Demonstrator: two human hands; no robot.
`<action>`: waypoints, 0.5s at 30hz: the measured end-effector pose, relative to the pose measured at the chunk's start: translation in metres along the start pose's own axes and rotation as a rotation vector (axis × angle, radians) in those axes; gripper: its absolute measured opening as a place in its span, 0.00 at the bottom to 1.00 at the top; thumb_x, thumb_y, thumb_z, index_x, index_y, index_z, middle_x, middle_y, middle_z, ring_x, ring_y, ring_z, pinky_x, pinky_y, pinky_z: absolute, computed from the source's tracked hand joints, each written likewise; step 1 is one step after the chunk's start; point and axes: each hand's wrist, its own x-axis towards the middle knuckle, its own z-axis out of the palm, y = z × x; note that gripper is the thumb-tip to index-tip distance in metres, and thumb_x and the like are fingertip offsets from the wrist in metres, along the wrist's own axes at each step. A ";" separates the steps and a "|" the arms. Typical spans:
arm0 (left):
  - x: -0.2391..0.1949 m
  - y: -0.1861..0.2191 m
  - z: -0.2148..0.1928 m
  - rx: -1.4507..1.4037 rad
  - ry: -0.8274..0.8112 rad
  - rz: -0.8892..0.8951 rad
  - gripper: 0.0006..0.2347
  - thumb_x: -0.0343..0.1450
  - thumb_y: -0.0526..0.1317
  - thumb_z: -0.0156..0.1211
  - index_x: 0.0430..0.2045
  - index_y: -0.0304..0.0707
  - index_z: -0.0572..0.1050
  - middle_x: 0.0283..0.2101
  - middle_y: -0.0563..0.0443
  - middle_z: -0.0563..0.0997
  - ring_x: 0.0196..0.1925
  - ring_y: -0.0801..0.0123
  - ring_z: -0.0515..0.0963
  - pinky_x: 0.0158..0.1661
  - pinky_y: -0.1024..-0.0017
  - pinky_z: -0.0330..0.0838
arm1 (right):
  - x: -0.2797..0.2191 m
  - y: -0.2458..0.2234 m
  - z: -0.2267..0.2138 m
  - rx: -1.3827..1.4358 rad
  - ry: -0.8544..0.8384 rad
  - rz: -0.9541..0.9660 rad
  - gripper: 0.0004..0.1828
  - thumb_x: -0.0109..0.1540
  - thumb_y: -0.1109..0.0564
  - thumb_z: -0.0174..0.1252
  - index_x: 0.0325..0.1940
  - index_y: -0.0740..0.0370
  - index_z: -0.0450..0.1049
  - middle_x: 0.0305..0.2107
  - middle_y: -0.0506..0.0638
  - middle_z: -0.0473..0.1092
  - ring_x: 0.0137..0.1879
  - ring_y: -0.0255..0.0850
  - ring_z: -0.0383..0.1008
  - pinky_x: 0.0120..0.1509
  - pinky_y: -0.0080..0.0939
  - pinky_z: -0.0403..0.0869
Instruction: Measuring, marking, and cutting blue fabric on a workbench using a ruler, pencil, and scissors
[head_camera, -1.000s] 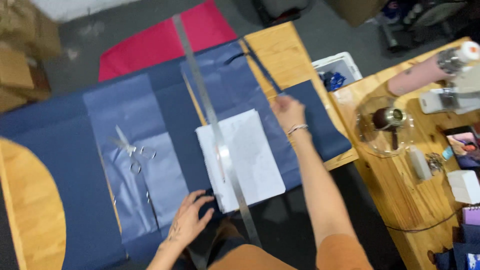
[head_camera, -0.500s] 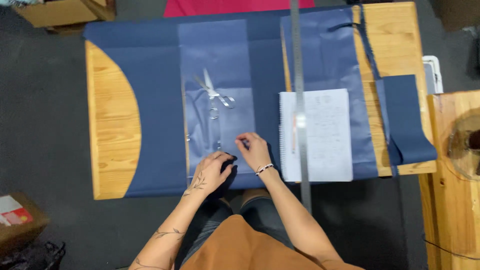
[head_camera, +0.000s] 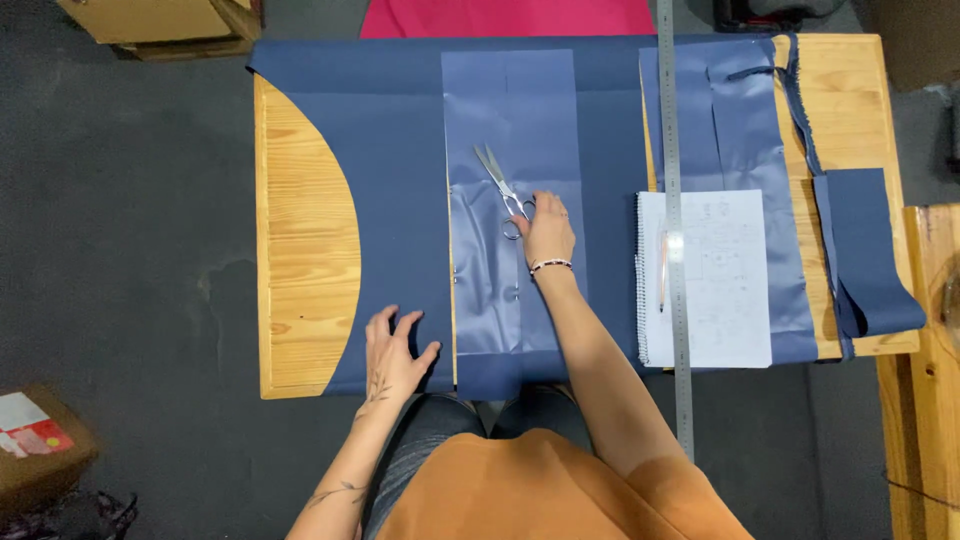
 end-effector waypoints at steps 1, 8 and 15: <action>0.000 -0.006 0.006 0.093 0.061 0.063 0.32 0.62 0.51 0.76 0.62 0.50 0.72 0.71 0.37 0.58 0.77 0.43 0.51 0.72 0.44 0.43 | -0.003 0.004 -0.001 -0.016 -0.013 0.009 0.27 0.65 0.45 0.63 0.65 0.51 0.65 0.58 0.57 0.70 0.68 0.55 0.70 0.68 0.59 0.71; 0.008 -0.001 -0.017 0.167 -0.001 0.176 0.47 0.57 0.58 0.76 0.73 0.52 0.59 0.79 0.31 0.42 0.80 0.38 0.39 0.71 0.36 0.31 | -0.015 0.046 0.018 -0.260 0.078 -0.108 0.11 0.61 0.52 0.63 0.48 0.48 0.78 0.47 0.44 0.73 0.54 0.44 0.75 0.57 0.45 0.78; 0.014 0.001 -0.009 0.192 -0.038 0.083 0.49 0.55 0.56 0.81 0.72 0.56 0.59 0.78 0.35 0.40 0.79 0.38 0.36 0.70 0.33 0.28 | -0.072 0.070 -0.007 0.212 0.123 0.214 0.13 0.50 0.49 0.73 0.33 0.50 0.77 0.38 0.45 0.64 0.49 0.48 0.73 0.57 0.47 0.75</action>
